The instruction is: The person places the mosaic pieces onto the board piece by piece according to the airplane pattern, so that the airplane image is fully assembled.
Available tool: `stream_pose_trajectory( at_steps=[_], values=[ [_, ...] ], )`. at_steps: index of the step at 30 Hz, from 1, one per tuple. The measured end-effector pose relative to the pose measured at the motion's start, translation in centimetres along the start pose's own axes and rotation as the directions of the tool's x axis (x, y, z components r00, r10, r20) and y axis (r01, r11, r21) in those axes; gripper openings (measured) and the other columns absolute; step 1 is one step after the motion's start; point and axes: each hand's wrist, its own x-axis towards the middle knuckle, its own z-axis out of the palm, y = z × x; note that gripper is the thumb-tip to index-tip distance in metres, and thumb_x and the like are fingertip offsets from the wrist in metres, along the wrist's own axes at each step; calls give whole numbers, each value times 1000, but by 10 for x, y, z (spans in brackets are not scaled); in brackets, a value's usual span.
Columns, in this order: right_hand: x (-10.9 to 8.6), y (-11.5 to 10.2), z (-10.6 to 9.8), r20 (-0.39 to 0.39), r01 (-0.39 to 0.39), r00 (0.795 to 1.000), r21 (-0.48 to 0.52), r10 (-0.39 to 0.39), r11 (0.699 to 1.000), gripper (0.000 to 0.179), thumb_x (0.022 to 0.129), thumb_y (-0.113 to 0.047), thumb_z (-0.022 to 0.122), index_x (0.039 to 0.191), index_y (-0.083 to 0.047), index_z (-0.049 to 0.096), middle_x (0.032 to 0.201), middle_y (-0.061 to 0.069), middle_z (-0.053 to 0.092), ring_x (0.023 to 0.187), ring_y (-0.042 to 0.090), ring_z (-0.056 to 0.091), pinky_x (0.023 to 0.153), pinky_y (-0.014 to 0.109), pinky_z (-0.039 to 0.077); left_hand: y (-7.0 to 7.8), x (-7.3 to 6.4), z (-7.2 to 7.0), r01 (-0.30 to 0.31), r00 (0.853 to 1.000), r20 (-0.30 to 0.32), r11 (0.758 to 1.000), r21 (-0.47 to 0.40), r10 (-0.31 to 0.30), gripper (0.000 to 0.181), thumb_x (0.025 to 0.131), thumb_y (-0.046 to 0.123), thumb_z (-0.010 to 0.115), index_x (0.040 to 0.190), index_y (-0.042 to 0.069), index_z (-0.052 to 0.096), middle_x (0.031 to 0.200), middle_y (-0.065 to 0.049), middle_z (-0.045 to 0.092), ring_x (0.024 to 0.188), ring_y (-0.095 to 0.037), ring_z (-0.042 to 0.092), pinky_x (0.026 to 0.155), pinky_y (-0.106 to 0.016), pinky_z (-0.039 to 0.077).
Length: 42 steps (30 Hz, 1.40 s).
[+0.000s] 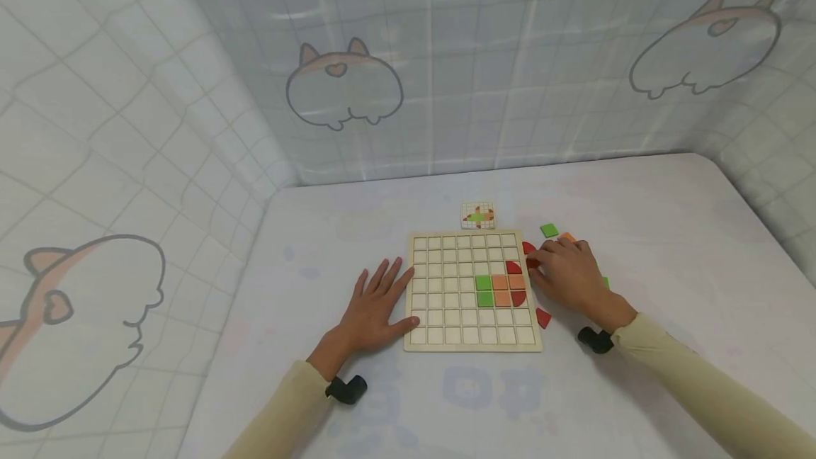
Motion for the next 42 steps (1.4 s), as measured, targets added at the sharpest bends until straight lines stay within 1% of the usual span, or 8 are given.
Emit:
stream_pose_trajectory(
  at_steps=[7, 10, 15, 21, 24, 29, 34, 42],
  values=[
    [7, 0, -1, 45, -14, 999, 35, 13, 999, 18, 80, -17, 82, 97, -11, 79, 101, 8, 72, 99, 32, 56, 82, 55, 40, -1, -1, 2, 5, 1000, 7, 1000, 8, -5, 87, 92, 74, 32, 160, 25, 9, 165, -5, 3, 150, -27, 1, 114, -58, 5],
    [11, 2, -2, 65, -36, 997, 87, 31, 996, 19, 79, -15, 82, 97, -12, 79, 95, 4, 73, 98, 32, 55, 80, 52, 39, -1, -2, 1, 7, 1000, 2, 1000, 8, -7, 87, 92, 74, 33, 160, 25, 10, 165, -5, 4, 150, -28, 1, 114, -59, 5],
    [18, 5, -2, 125, -118, 988, 207, 94, 971, 31, 77, -11, 80, 107, -8, 76, 87, -1, 68, 92, 28, 54, 77, 48, 39, -2, -2, 0, 0, 1000, -18, 1000, 4, 1, 86, 92, 72, 36, 160, 24, 11, 165, -6, 6, 149, -28, 2, 114, -59, 6],
    [23, 6, -3, 75, -41, 997, 263, 23, 964, 19, 76, -5, 79, 95, -7, 78, 78, -3, 65, 75, 18, 58, 74, 42, 41, 0, -2, 0, -5, 1000, -24, 1000, -14, 5, 86, 93, 71, 38, 160, 23, 13, 165, -6, 6, 149, -29, 3, 113, -60, 6],
    [23, 6, -7, 59, -48, 998, 281, 32, 958, 10, 80, -6, 78, 89, -10, 77, 79, -4, 67, 77, 19, 61, 73, 42, 46, 1, -2, -1, 3, 1000, -8, 1000, -13, -3, 86, 93, 71, 37, 160, 24, 11, 165, -5, 5, 149, -28, 2, 113, -60, 5],
    [27, 3, -14, 32, -59, 998, 325, 51, 944, 7, 82, -8, 77, 89, -8, 76, 84, 1, 69, 81, 24, 62, 72, 43, 49, 2, -1, -1, 7, 1000, -10, 1000, -8, -7, 86, 92, 72, 36, 160, 24, 11, 165, -6, 5, 149, -28, 2, 113, -60, 5],
    [35, -4, -11, 52, -66, 997, 381, 50, 922, 9, 83, -9, 76, 92, -7, 76, 88, 1, 70, 84, 22, 64, 76, 42, 49, 2, -1, 0, 12, 1000, -7, 1000, -3, -12, 87, 92, 73, 35, 160, 24, 11, 165, -5, 5, 150, -28, 1, 114, -59, 4],
    [54, -25, 2, 45, -72, 997, 397, 58, 915, 16, 85, -16, 77, 100, -11, 74, 78, -3, 68, 72, 18, 58, 60, 32, 46, 2, -2, 0, 14, 1000, -11, 1000, 1, -14, 87, 92, 73, 36, 160, 24, 12, 165, -5, 5, 150, -28, 2, 114, -59, 5]
  ],
)
